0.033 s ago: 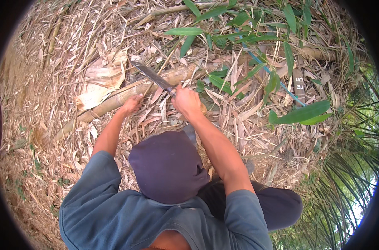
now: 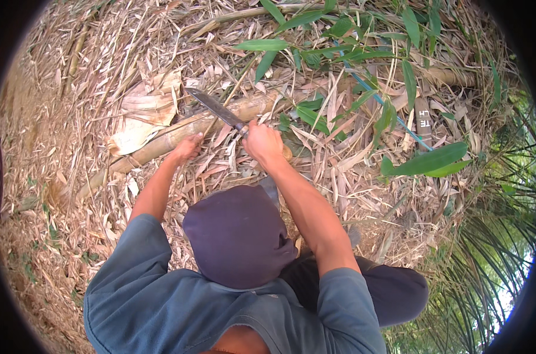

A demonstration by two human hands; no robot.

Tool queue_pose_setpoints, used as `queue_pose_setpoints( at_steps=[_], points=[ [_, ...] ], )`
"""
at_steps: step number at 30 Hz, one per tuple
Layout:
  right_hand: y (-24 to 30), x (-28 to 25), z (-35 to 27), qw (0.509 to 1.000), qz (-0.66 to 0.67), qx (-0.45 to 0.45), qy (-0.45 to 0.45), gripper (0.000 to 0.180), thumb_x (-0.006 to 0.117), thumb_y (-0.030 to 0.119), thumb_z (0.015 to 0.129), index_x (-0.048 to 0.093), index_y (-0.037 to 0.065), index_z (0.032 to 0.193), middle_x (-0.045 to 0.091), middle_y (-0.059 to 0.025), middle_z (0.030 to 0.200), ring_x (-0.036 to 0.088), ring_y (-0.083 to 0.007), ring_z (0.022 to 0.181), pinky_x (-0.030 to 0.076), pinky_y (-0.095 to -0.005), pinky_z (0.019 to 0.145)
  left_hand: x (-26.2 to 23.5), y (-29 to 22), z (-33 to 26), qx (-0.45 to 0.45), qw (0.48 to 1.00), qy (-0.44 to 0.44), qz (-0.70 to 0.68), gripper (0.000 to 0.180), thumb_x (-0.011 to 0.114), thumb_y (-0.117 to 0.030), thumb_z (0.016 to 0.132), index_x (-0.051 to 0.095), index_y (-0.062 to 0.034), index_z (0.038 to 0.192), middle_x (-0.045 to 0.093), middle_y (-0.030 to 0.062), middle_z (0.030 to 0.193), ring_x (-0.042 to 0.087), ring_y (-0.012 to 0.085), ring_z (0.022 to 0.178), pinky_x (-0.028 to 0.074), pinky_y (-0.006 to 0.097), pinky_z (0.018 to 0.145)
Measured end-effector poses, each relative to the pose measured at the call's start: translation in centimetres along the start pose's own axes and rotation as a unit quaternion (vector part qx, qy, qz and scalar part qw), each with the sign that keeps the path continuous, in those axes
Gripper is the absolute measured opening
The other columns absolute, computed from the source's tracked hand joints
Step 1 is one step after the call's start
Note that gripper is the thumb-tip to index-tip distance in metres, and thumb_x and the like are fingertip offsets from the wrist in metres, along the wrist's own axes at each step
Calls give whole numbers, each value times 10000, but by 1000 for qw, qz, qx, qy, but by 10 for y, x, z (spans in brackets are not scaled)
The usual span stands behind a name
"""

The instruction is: The person sits on the ground in a bamboo grove and uses a machete to split a bamboo stalk into thin strips. They then stand up and use the machete to cut a larger bamboo stalk from a standing plant.

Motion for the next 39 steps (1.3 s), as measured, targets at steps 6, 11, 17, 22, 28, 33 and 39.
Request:
queue_pose_setpoints(
  at_steps=[6,11,17,22,28,33,39],
  points=[
    [46,-4,-7,985,65,-151,-47,300,723,325,827,594,121,1004,708,-185,816,706,-397,765,579,-480,704,8,16,-11,16,1000,10,7,375,498,-503,1032,546,-150,915,400,-62,635,301,70,488,242,270,435],
    [31,24,16,999,43,-32,2,273,693,284,801,694,72,973,723,-214,920,714,-398,842,572,-497,767,12,20,-8,29,999,-16,24,387,516,-482,1027,607,-121,922,469,-27,621,359,99,499,299,288,450],
    [-11,21,24,991,81,97,53,359,711,299,782,741,16,1002,702,-288,985,694,-437,934,559,-500,853,0,-3,-8,85,983,-70,149,484,490,-462,1042,643,-27,896,554,51,668,481,167,608,429,364,600],
    [-32,3,-22,962,224,148,-54,454,718,305,746,662,-17,1062,699,-282,887,681,-462,879,540,-516,825,-7,-7,-32,168,960,-135,176,464,496,-427,1034,642,-10,892,601,95,738,540,190,684,464,361,689],
    [-31,19,-57,936,223,175,-207,420,680,286,761,590,-40,1011,672,-291,777,665,-483,740,529,-543,723,-77,-23,-77,273,880,-270,280,430,498,-380,1024,662,-3,899,687,178,862,613,306,787,481,392,787],
    [-18,37,-60,979,114,141,-91,449,698,314,855,492,-18,1075,672,-273,937,680,-453,782,549,-534,734,-124,-55,-166,249,783,-502,268,411,483,-388,1042,660,-32,937,688,191,826,656,367,747,488,467,698],
    [7,34,-35,996,70,-2,-62,536,746,267,823,495,-44,1179,613,-231,1112,633,-410,1034,506,-484,894,-72,-139,-231,368,597,-578,417,279,531,-330,1033,642,-92,938,655,162,785,631,387,704,475,458,593]
  ],
)
Point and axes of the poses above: each hand's wrist, its own z-axis towards the middle knuckle, its own x-axis out of the palm, y = z × x, the point moved 2 cm from there along z, towards the middle knuckle
